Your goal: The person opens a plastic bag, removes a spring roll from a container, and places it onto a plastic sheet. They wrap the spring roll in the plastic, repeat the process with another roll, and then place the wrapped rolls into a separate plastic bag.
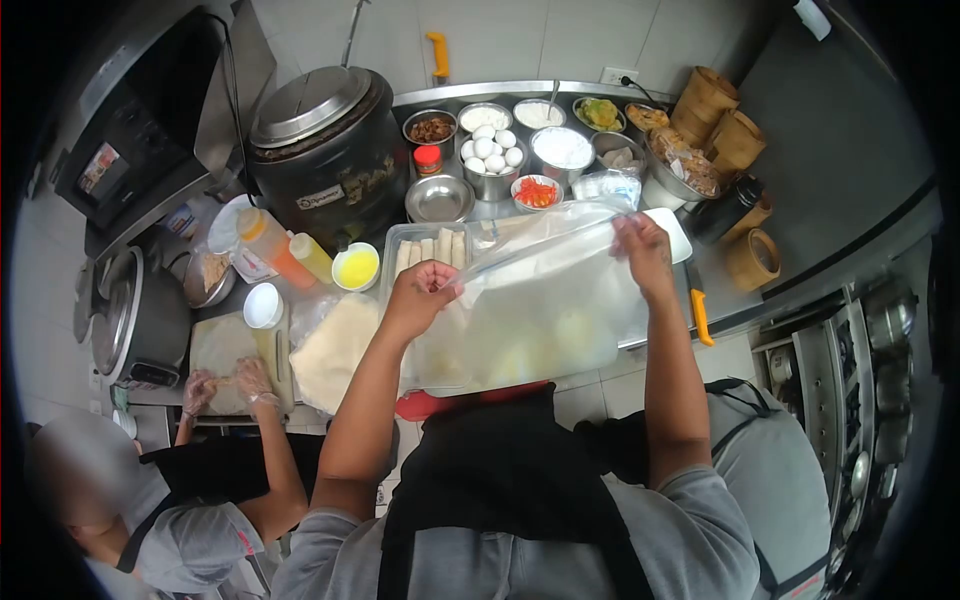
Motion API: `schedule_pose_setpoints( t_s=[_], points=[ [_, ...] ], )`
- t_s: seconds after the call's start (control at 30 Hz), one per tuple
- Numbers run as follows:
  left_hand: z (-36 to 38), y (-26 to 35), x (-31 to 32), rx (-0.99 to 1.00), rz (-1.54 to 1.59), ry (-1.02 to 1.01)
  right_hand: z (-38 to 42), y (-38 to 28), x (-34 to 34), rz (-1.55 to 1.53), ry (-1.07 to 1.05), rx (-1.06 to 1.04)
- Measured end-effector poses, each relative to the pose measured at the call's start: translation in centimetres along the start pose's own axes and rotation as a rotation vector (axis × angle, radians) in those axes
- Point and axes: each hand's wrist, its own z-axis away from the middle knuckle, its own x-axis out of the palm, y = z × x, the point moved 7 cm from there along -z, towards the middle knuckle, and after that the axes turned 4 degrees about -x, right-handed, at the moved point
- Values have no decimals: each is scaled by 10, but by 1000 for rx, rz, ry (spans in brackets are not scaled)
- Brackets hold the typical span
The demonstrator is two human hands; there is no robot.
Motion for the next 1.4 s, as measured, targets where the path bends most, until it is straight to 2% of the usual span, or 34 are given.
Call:
schedule_pose_setpoints(
  t_s=[0.1, 0.2, 0.33, 0.37, 0.43, 0.57, 0.67, 0.73, 0.8, 0.83, 0.9, 0.93, 0.97, 1.0, 1.03, 1.07, 1.1, 1.17, 1.2, 1.23, 1.3, 1.37, 1.4],
  points=[
    [-4, -17, -10, 104, 17, -9, 12, -12, -22, 164, 131, 4],
    [10, -27, -15, 44, 27, 73, 63, 36, -43, 183, 256, 120],
    [23, -37, -14, 135, 93, 156, 160, 138, -58, -44, 427, 296],
    [24, -33, -11, 191, 216, 135, 178, 131, -55, -39, 430, 300],
    [25, -21, -5, 245, 331, 96, 211, 119, -39, -193, 402, 481],
    [15, 26, 6, 284, 373, 37, 232, 92, -35, -213, 488, 426],
    [10, 99, 16, 362, 254, -55, 233, 81, -43, -333, 685, 214],
    [4, 154, 26, 585, 185, -80, 237, 61, -36, -330, 663, 215],
    [-2, 204, 43, 840, -35, -31, 236, 58, -26, -356, 642, 253],
    [-12, 221, 51, 844, -33, -30, 232, 63, -21, -354, 641, 248],
    [-16, 246, 73, 1007, -335, 38, 225, 87, -14, -406, 751, 238],
    [-18, 245, 82, 1007, -337, 43, 222, 106, -12, -415, 814, 209],
    [-16, 244, 86, 1109, -419, 213, 219, 128, -8, -417, 808, 209],
    [-12, 245, 89, 1206, -503, 386, 222, 146, -10, -237, 851, 218],
    [-3, 243, 92, 1204, -508, 388, 222, 139, -6, -56, 890, 227],
    [14, 232, 97, 1209, -516, 420, 228, 145, 2, -186, 895, 341],
    [35, 219, 103, 1213, -525, 450, 229, 146, 7, -190, 895, 349],
    [75, 169, 119, 1245, -481, 375, 241, 162, 15, -365, 926, 403],
    [86, 127, 128, 1170, -476, 303, 245, 167, 15, -319, 900, 440],
    [99, 96, 132, 1015, -429, 201, 246, 173, 14, -325, 897, 452],
    [111, 19, 130, 728, -371, 167, 249, 174, 6, -78, 863, 409],
    [123, -44, 123, 351, -305, 300, 249, 194, -3, -124, 836, 453],
    [122, -56, 123, 337, -321, 311, 250, 204, -6, -163, 820, 485]
  ],
)
